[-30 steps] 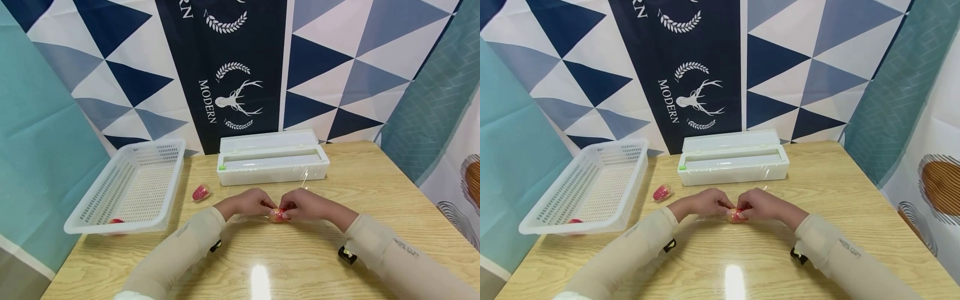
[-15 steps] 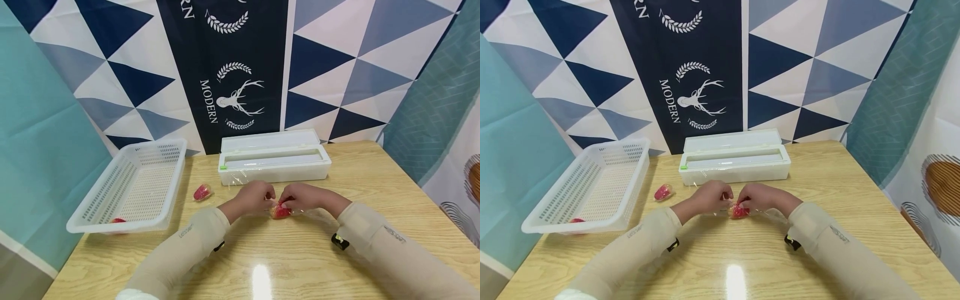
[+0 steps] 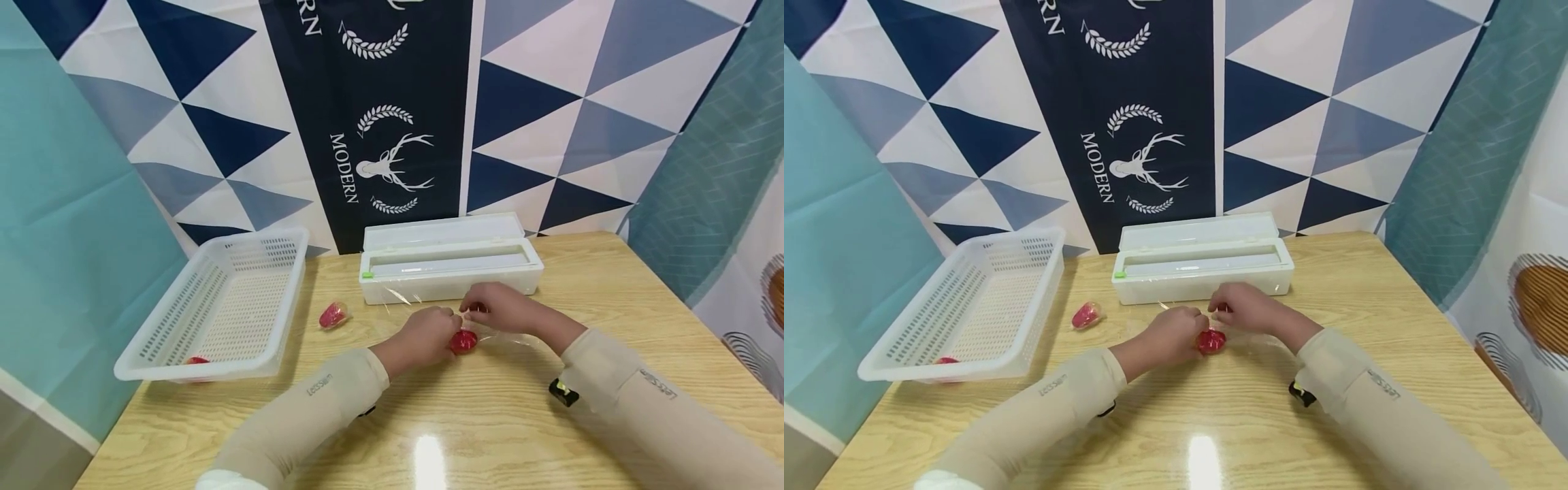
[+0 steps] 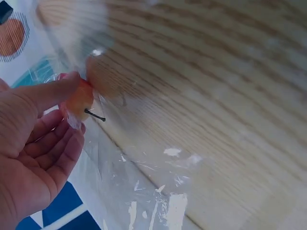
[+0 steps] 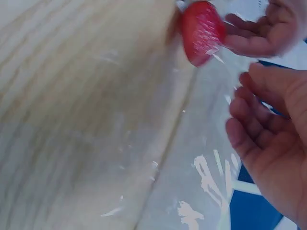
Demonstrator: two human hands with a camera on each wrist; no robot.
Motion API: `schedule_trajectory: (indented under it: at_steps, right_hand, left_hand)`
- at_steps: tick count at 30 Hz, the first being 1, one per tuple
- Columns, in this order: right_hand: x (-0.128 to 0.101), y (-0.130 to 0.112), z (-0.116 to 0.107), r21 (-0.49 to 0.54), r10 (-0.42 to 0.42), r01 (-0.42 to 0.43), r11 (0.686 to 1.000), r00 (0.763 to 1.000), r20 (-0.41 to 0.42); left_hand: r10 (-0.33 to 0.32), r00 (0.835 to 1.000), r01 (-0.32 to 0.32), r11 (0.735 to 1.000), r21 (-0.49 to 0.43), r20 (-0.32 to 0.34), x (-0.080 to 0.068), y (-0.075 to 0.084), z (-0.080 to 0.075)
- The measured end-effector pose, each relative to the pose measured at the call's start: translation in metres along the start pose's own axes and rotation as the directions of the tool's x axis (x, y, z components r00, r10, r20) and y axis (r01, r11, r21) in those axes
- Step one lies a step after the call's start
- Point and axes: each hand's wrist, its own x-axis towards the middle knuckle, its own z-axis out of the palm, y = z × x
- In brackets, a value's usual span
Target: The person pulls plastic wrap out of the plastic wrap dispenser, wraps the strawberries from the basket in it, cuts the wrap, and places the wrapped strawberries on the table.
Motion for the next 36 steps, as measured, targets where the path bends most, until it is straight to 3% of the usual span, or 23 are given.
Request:
schedule_trajectory:
  at_steps: [3, 8, 13, 18, 22, 25, 30, 36]
  right_hand:
    - [-0.006, -0.004, -0.002, -0.034, -0.008, 0.006, 0.999, 0.998, -0.067]
    - [-0.012, -0.011, 0.012, -0.096, -0.076, 0.073, 0.993, 0.997, -0.027]
    - [-0.007, -0.009, 0.028, -0.141, -0.084, 0.078, 0.987, 0.996, -0.035]
    - [-0.001, -0.001, 0.029, -0.116, -0.078, 0.073, 0.991, 0.996, -0.044]
    - [0.003, 0.005, 0.026, -0.065, -0.080, 0.079, 0.995, 0.997, -0.012]
    - [0.007, 0.010, 0.023, -0.023, -0.076, 0.076, 0.997, 0.997, 0.011]
    - [0.014, 0.014, 0.018, 0.017, -0.048, 0.048, 0.999, 0.998, 0.041]
    - [0.014, 0.017, 0.015, 0.029, 0.070, -0.070, 0.997, 0.997, 0.014]
  left_hand:
    - [-0.008, 1.000, 0.008, 0.999, -0.040, -0.013, 0.003, -0.005, 0.003]
    - [-0.011, 0.998, 0.000, 0.985, -0.174, -0.059, 0.006, -0.014, 0.007]
    - [-0.014, 0.996, -0.022, 0.920, -0.392, -0.087, 0.008, -0.025, 0.009]
    - [0.019, 0.995, -0.065, 0.875, -0.479, -0.101, 0.011, -0.033, 0.009]
    - [-0.021, 0.998, -0.009, 0.859, -0.512, -0.053, 0.012, -0.036, 0.009]
    - [-0.070, 0.997, 0.047, 0.888, -0.457, -0.034, 0.013, -0.037, 0.008]
    - [-0.090, 0.995, 0.074, 0.940, -0.334, -0.033, 0.018, -0.038, 0.006]
    - [-0.123, 0.992, 0.122, 0.930, -0.348, 0.019, 0.026, -0.044, 0.005]
